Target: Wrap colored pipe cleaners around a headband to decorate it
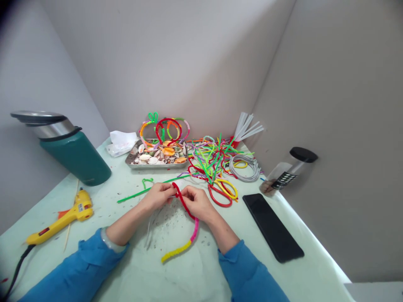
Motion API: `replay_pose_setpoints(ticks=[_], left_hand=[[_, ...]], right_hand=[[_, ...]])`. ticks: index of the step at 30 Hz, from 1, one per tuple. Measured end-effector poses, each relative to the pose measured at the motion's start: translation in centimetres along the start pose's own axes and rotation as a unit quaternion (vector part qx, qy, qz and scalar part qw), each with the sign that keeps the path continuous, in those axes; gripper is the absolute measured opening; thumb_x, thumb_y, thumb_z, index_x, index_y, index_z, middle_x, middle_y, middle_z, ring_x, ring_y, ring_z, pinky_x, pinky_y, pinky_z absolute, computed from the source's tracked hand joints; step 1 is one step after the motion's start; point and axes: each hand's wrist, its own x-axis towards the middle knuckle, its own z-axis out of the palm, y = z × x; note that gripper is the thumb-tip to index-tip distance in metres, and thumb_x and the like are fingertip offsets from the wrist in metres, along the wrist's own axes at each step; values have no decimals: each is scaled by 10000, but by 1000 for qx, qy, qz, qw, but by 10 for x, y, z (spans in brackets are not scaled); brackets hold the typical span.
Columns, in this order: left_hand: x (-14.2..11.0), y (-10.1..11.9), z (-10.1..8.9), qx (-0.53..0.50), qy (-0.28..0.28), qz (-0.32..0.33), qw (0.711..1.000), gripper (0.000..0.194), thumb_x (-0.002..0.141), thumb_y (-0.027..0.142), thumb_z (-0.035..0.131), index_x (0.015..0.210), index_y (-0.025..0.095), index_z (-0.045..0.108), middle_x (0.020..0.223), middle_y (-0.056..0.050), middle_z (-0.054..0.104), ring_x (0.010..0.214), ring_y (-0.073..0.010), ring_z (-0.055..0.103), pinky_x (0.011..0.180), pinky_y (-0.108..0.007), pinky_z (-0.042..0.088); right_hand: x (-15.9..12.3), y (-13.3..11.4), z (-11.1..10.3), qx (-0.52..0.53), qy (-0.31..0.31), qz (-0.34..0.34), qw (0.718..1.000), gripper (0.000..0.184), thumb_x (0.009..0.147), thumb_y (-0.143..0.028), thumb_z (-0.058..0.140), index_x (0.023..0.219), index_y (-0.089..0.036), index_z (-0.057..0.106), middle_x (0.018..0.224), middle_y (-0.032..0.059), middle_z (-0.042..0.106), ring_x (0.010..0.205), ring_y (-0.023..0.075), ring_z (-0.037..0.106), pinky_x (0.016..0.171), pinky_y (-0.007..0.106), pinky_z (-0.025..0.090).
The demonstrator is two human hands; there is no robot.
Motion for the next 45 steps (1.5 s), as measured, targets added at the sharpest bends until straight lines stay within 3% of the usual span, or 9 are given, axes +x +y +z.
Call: replay_pose_setpoints(ticks=[6, 9, 12, 18, 22, 28, 32, 37, 45], left_hand=[[0, -1, -2, 30, 21, -28, 999, 397, 759, 455, 420, 521, 150, 510, 412, 25, 478, 313, -74, 339, 361, -210, 230], [1, -1, -5, 15, 85, 39, 996, 413, 749, 472, 473, 505, 141, 505, 424, 30, 454, 381, -72, 370, 395, -194, 254], [0, 1, -8, -62, 119, 116, 984, 323, 747, 442, 525, 672, 133, 579, 527, 25, 526, 417, -61, 379, 410, -179, 276], [-9, 8, -13, -128, 25, 237, 963, 238, 785, 301, 538, 904, 130, 653, 972, -82, 634, 494, -50, 460, 457, -182, 381], [-10, 7, -15, -98, -31, 246, 964, 253, 813, 283, 508, 930, 130, 672, 919, -84, 657, 484, -59, 496, 493, -204, 435], [-6, 2, -14, -11, 4, 320, 947, 223, 782, 267, 573, 941, 152, 678, 949, -92, 668, 880, -177, 607, 783, -283, 481], [-8, 2, -10, 54, 34, 379, 923, 198, 788, 268, 571, 921, 160, 669, 902, -81, 667, 831, -160, 609, 758, -269, 479], [-10, 3, -6, 93, 79, 373, 920, 158, 816, 246, 529, 850, 155, 653, 825, -65, 663, 749, -143, 602, 697, -242, 462], [-9, 2, -4, 104, 97, 299, 944, 142, 806, 249, 532, 799, 153, 637, 692, -17, 640, 616, -108, 567, 602, -200, 415]], right_hand=[[-2, -7, 1, 48, -26, 27, 998, 135, 725, -289, 598, 711, -160, 563, 576, -27, 521, 511, 93, 435, 494, 218, 335], [-2, -12, 1, 60, -5, 38, 997, 121, 708, -271, 609, 698, -154, 580, 578, -21, 541, 528, 100, 467, 526, 229, 362], [-1, -16, -2, 74, 33, 56, 995, 106, 690, -254, 617, 674, -156, 581, 542, -34, 524, 494, 88, 443, 502, 222, 340], [0, -11, -7, 148, 41, 90, 984, 134, 688, -288, 621, 708, -165, 574, 512, -48, 505, 403, 59, 343, 398, 206, 223], [0, -6, -9, 196, 32, 87, 976, 159, 683, -305, 637, 728, -166, 573, 528, -49, 500, 398, 48, 318, 395, 204, 202], [1, -6, -8, 213, 31, 92, 972, 177, 681, -314, 650, 723, -161, 570, 515, -50, 486, 396, 47, 321, 393, 200, 194], [1, -6, -8, 209, 31, 95, 973, 185, 686, -319, 650, 722, -156, 569, 504, -52, 483, 388, 45, 319, 391, 197, 194], [0, -9, -6, 209, 26, 95, 973, 187, 697, -332, 628, 723, -157, 568, 531, -41, 506, 385, 48, 338, 381, 198, 201], [0, -15, -4, 227, 22, 85, 970, 170, 746, -326, 567, 746, -156, 553, 550, -36, 515, 371, 43, 348, 361, 190, 214]])
